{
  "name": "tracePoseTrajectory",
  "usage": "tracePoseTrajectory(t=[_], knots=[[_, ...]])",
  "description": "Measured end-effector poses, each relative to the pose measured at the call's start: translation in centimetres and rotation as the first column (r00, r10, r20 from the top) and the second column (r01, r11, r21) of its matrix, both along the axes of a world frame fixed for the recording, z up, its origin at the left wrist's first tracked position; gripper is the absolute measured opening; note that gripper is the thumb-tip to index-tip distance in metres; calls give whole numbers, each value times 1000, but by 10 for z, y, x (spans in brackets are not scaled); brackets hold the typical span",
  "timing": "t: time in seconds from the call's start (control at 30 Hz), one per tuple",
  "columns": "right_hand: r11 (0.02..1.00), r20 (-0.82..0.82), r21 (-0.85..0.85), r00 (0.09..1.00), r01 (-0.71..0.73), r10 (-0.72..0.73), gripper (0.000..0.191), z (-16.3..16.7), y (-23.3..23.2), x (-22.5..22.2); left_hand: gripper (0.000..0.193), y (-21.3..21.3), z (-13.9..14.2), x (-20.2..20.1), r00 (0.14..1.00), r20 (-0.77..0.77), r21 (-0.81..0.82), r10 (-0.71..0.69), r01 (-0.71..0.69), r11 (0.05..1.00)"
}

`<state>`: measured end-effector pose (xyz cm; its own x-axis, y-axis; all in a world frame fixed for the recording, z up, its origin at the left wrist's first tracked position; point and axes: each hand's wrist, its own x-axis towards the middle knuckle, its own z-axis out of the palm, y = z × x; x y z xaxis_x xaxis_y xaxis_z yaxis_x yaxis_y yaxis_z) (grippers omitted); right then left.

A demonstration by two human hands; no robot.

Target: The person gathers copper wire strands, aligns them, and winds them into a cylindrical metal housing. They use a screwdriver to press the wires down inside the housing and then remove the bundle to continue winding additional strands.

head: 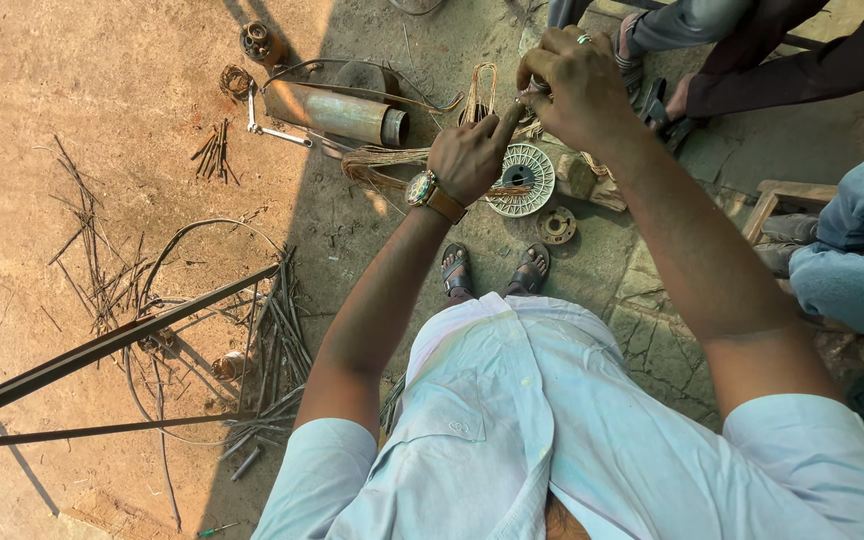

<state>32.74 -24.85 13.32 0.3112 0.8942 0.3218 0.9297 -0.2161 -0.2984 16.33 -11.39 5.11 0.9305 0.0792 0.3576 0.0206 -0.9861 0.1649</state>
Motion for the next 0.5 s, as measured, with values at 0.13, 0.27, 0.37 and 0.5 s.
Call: tracePoseTrajectory(t=[0.13, 0.27, 0.37, 0.5], knots=[[997, 94, 62, 995, -42, 36, 13, -8, -12, -9, 52, -1, 2, 2, 998, -50, -18, 30, -31, 999], [991, 142, 89, 986, -101, 88, 12, -8, -22, -13, 56, 1, 7, 1, 997, -64, -65, 41, -46, 997], [991, 170, 81, 981, -105, 90, 20, -5, -25, -14, 58, 3, 9, -1, 999, -13, -97, 32, -33, 995], [994, 75, 57, 993, -98, 94, 18, -7, -23, -10, 56, 4, 7, 1, 999, 37, -65, 20, -18, 998]])
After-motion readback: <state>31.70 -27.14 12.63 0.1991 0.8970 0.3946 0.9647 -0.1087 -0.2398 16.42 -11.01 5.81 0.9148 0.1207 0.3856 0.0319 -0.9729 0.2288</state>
